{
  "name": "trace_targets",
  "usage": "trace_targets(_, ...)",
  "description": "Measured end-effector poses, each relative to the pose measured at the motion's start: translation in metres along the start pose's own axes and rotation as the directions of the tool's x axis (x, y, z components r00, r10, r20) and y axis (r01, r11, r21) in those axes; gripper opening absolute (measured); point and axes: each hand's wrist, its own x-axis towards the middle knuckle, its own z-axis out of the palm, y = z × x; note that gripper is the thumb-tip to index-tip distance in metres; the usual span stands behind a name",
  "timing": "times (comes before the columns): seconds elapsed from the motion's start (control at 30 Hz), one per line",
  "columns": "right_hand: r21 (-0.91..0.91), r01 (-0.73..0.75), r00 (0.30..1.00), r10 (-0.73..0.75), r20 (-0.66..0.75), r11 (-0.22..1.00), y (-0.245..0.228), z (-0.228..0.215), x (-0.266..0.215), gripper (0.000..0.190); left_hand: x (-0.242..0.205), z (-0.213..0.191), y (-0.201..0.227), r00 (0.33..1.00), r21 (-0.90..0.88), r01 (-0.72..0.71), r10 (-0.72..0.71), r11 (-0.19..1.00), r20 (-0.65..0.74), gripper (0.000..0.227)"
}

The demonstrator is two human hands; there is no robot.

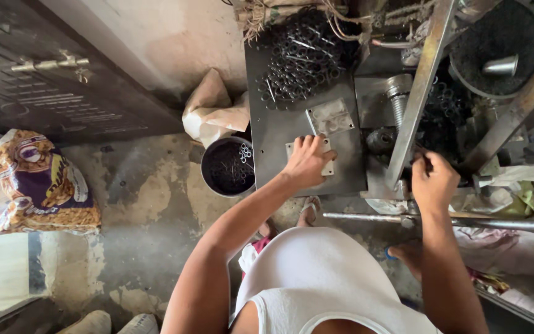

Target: The person operates a manual machine by turning a crank and placing metal rings into a hopper. The person repeatedly cycles the crank to process the rings, which accumulate on a metal tray.

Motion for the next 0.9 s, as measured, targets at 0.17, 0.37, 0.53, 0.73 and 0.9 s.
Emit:
trace_targets(0.17,0.076,0.188,0.980,-0.181,-0.083,0.979,-0.041,-0.001,-0.021,0.009,-0.046,-0.002,-0.048,0.941,-0.276,-0.128,0.029,0.953,-0.336,0.072)
trace_targets(0.37,0.378,0.096,0.930,-0.218,0.296,0.921,-0.096,0.071,-0.025,0.013,-0.064,0.006,-0.074,0.916,-0.307,-0.136,0.002,0.942,-0.400,0.112)
trace_targets(0.53,0.330,-0.172,0.807,-0.059,0.587,0.928,-0.113,0.147,-0.006,0.029,-0.073,-0.009,-0.075,0.947,-0.280,-0.024,-0.068,0.960,-0.315,0.124)
trace_targets(0.73,0.143,-0.394,0.689,0.189,0.699,0.908,-0.092,0.174,-0.008,0.028,-0.090,-0.011,-0.049,0.900,-0.558,0.082,-0.301,0.826,-0.314,0.125)
trace_targets(0.9,0.272,-0.185,0.900,0.052,0.433,0.944,-0.035,0.167,-0.008,0.022,-0.113,0.007,-0.041,0.810,-0.719,0.076,-0.464,0.690,-0.359,0.098)
